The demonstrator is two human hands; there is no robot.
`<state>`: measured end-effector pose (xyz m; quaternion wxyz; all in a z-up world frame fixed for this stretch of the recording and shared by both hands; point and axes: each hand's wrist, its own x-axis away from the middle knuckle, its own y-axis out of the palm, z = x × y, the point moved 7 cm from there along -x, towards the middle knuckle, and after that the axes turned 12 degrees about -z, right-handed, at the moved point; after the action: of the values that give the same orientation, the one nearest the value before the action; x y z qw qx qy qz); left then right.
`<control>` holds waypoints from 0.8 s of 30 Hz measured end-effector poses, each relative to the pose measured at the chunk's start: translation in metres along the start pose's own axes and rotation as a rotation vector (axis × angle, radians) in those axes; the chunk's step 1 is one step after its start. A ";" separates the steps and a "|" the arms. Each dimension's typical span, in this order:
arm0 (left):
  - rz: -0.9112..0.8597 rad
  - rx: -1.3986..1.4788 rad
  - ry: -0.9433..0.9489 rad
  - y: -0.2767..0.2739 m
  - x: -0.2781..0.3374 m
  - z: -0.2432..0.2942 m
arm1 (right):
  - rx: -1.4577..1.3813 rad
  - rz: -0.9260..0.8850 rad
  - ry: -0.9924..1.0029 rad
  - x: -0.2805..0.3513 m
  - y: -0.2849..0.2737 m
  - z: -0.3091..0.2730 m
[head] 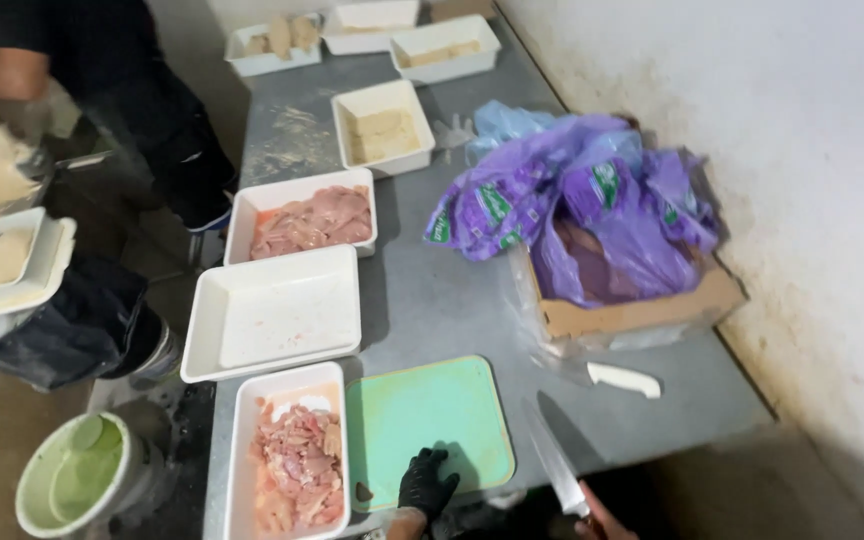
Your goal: Cutting raw chicken breasts into smaller pieces on a cutting board using a knife in a commercial kitchen setting.
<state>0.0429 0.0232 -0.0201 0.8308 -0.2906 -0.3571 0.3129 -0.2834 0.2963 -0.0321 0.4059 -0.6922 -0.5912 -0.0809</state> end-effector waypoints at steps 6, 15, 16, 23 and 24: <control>0.044 0.036 0.223 -0.011 0.038 -0.009 | -0.146 -0.179 0.107 0.106 -0.017 -0.187; 0.100 0.009 0.216 -0.010 0.054 0.003 | -0.339 -0.224 0.101 0.142 -0.001 -0.234; 0.104 0.002 0.220 -0.005 0.054 -0.004 | -0.344 -0.221 0.093 0.142 -0.003 -0.227; 0.254 -0.029 0.346 0.002 0.050 -0.015 | -0.519 -0.021 0.016 0.110 -0.061 -0.175; 0.272 -0.007 0.299 0.005 0.049 -0.014 | -0.619 0.021 -0.020 0.105 -0.080 -0.172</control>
<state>0.0791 0.0579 -0.0116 0.8235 -0.3822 -0.1884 0.3745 -0.2604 0.2599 0.1809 0.1705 -0.7898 -0.5353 -0.2461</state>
